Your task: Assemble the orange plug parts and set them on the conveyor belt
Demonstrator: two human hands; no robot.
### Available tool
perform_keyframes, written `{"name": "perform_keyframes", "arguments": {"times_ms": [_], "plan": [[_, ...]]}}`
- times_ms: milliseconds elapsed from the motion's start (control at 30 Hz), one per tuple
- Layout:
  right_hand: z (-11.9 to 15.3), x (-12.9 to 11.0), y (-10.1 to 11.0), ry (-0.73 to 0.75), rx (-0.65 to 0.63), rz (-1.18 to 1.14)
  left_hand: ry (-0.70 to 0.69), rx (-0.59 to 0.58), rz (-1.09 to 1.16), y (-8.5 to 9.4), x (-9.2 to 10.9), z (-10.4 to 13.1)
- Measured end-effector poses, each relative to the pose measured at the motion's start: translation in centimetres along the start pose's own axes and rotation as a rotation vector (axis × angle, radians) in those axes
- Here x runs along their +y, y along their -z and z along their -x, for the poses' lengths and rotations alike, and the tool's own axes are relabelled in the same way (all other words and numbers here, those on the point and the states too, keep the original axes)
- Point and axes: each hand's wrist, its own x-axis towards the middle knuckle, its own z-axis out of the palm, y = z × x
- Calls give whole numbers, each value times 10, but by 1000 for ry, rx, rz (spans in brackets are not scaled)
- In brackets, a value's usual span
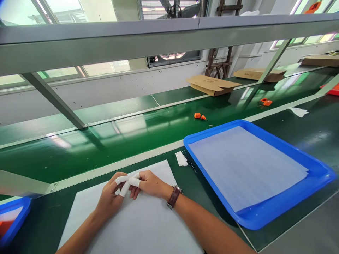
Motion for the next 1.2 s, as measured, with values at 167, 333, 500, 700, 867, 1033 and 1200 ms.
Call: {"name": "perform_keyframes", "arguments": {"times_ms": [167, 333, 500, 700, 867, 1033, 1200], "plan": [[-2, -2, -3, -17, 16, 27, 175, -34, 107, -3, -5, 2], [-9, 2, -7, -55, 29, 78, 464, -17, 217, -2, -7, -5], [-13, -7, -5, -54, 1, 490, 548, 13, 226, -2, -12, -8], [-15, -46, 57, 103, 286, 1029, 460, -81, 39, -5, -11, -9], [-17, -81, 165, 100, 641, 1259, 261, -99, -44, -7, -5, -8], [-25, -102, 259, -33, 898, 1384, 204, -123, -72, -14, -14, -2], [-42, -106, 308, -149, 981, 1376, 165, -99, -84, -20, -24, 2]]}}
